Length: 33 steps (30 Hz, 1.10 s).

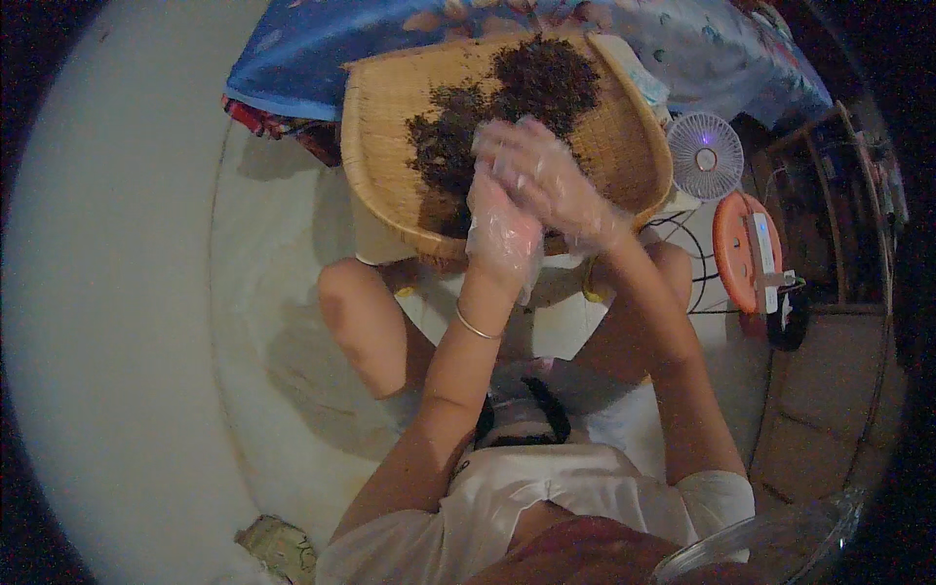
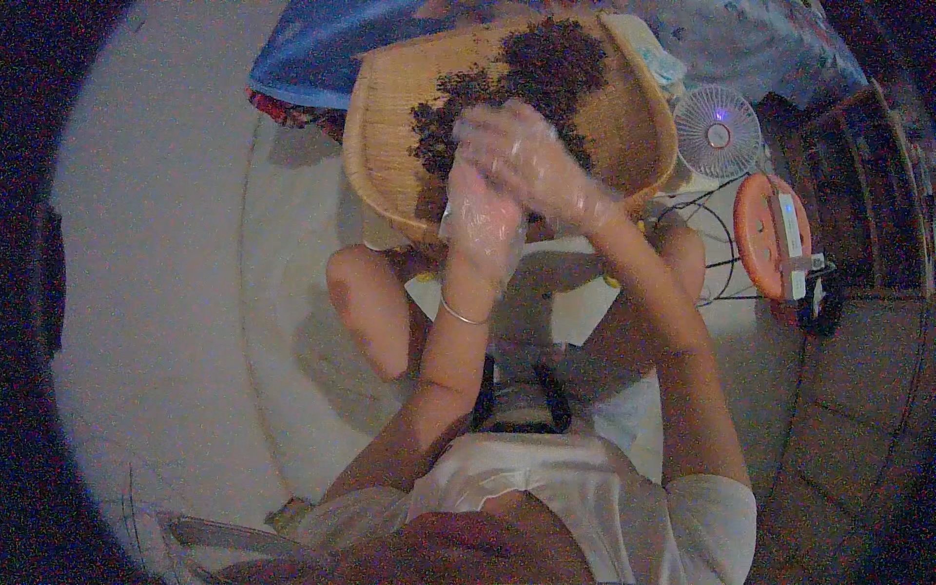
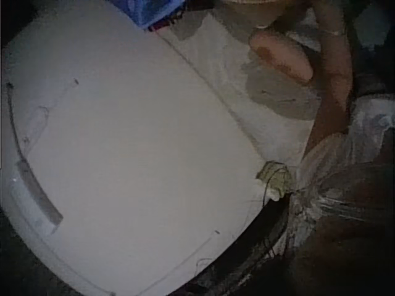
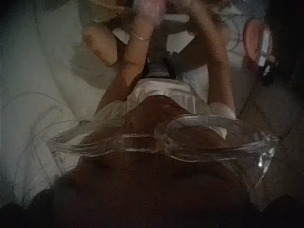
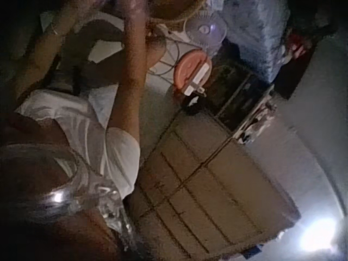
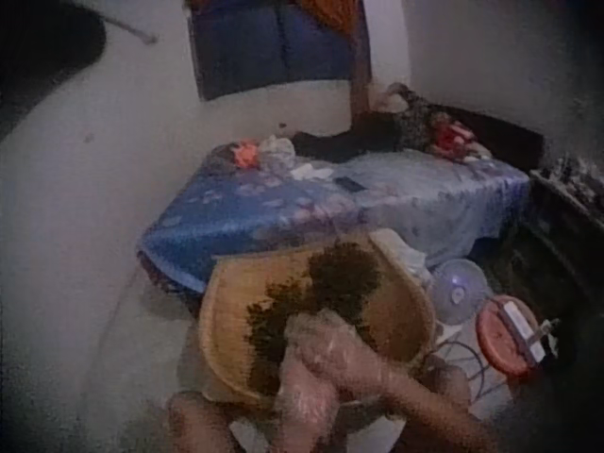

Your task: The person sorts through a basket of dried leaves with gloved hands, picking up small clusters and rubbing them together.

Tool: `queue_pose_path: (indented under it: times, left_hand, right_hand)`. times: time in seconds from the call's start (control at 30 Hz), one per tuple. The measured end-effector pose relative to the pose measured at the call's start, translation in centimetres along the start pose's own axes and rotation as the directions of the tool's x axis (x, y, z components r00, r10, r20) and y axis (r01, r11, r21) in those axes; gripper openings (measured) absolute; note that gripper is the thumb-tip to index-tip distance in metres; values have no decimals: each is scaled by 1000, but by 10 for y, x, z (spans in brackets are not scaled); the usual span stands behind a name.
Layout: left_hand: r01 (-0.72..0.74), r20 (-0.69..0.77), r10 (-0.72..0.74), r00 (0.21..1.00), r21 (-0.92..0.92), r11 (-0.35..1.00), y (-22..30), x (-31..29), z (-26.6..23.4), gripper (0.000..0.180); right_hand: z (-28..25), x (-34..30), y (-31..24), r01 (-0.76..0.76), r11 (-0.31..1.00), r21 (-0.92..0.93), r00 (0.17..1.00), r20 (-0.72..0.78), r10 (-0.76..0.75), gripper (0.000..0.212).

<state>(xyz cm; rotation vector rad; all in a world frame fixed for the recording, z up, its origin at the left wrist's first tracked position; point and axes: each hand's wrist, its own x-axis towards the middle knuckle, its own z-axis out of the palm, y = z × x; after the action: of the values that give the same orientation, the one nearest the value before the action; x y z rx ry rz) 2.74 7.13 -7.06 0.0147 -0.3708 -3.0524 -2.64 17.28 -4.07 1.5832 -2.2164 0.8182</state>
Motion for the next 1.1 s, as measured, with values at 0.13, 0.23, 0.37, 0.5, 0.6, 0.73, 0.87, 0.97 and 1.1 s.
queue_pose_path:
  times: [0.13, 0.23, 0.37, 0.5, 0.6, 0.73, 0.87, 0.97, 1.1]
  left_hand:
    - [-67, 260, 45, 964, 75, 995, -2, 12, -11, 45]
    - [-82, 254, 49, 966, 120, 989, -6, 8, -14, 48]
    - [-73, 256, 32, 966, 154, 985, 3, 7, -1, 46]
    - [-61, -190, 96, 977, 180, 982, -4, 11, 4, 56]
    - [-57, 120, 40, 992, 147, 987, 5, 21, -16, 56]
    - [-35, 24, 34, 999, 47, 998, -2, 17, 3, 50]
    - [91, 294, -43, 955, -152, 984, 13, 19, -33, 61]
    - [14, -124, -1, 992, 104, 994, -4, 13, 3, 64]
    - [19, 147, -5, 989, -95, 995, 9, 11, -13, 54]
  right_hand:
    - [14, 3, -25, -63, 961, 267, 997, -35, 75, 40]
    - [11, 11, -1, -149, 986, 70, 987, -44, 152, 37]
    - [23, 7, -33, 4, 971, 239, 982, -184, 41, 36]
    - [29, 8, 16, -183, 973, 144, 982, 67, 175, 43]
    - [36, 6, -21, -124, 953, 276, 983, -98, 156, 39]
    - [36, -2, 7, -128, 982, 141, 991, -30, 133, 35]
    - [40, 3, -16, -89, 993, 71, 993, -65, 94, 34]
    - [40, -9, 19, -8, 1000, 11, 999, -42, 9, 39]
    - [32, 9, -24, 34, 985, 167, 993, -117, -15, 40]
